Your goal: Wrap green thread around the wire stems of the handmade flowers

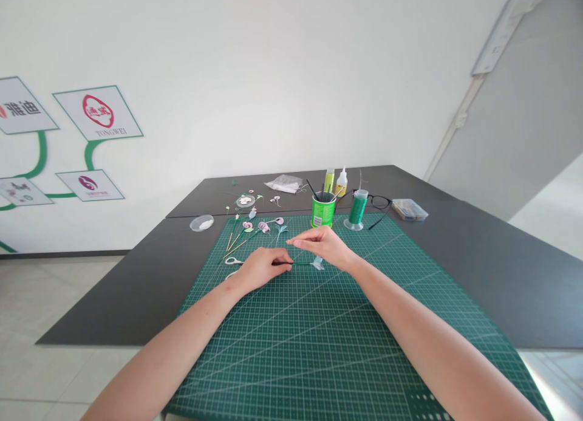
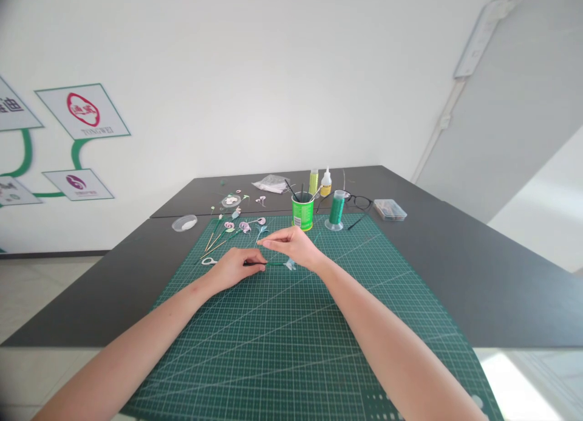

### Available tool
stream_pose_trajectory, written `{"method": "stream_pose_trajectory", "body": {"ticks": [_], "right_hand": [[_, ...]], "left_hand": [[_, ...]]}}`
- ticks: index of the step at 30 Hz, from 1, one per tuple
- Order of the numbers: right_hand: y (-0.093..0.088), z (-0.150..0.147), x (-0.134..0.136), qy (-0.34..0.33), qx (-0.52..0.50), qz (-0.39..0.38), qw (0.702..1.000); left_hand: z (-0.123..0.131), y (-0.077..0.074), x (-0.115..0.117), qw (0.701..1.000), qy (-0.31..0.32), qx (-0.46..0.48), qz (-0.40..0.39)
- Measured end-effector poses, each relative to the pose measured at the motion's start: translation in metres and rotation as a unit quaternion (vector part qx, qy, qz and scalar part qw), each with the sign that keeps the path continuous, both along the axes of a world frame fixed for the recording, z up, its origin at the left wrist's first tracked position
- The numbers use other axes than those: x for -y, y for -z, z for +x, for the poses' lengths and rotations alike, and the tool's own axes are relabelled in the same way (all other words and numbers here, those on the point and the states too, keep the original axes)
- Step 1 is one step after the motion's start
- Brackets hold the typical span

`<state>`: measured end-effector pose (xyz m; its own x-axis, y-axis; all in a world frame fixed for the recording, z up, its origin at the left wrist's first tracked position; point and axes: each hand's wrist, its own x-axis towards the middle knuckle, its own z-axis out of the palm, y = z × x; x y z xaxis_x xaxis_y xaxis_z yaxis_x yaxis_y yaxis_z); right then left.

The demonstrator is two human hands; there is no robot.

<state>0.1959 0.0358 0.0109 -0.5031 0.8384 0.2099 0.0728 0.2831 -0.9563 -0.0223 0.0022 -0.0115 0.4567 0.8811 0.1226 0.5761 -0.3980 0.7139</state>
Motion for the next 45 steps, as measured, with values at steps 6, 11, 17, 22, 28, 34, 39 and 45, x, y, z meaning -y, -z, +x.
{"method": "stream_pose_trajectory", "body": {"ticks": [6,11,17,22,28,34,39,45], "right_hand": [[-0.001,0.0,0.001,0.005,0.006,0.002,1.0],[-0.002,-0.001,0.001,0.004,-0.003,-0.002,1.0],[-0.003,0.0,0.003,0.009,-0.002,-0.009,1.0],[-0.003,0.0,0.002,0.012,-0.024,0.001,1.0],[0.0,-0.001,-0.001,0.034,-0.048,0.007,0.998],[-0.001,0.0,-0.002,0.049,-0.034,0.017,0.998],[0.0,0.0,-0.004,0.072,-0.022,0.019,0.997],[0.0,0.001,-0.005,0.098,0.017,-0.016,0.995]], "left_hand": [[0.0,0.0,0.0,1.0,-0.003,0.001,0.002],[0.0,0.0,0.0,1.0,-0.004,-0.007,0.009],[0.0,0.001,0.0,1.0,-0.001,-0.006,0.009],[0.001,-0.001,0.001,1.0,-0.003,-0.002,0.008],[0.002,-0.004,0.003,1.0,-0.005,0.012,0.007],[0.003,-0.006,0.005,1.0,-0.011,0.008,0.027],[0.005,-0.008,0.007,0.999,-0.021,0.004,0.041],[0.006,-0.01,0.009,0.998,-0.027,0.0,0.056]]}}
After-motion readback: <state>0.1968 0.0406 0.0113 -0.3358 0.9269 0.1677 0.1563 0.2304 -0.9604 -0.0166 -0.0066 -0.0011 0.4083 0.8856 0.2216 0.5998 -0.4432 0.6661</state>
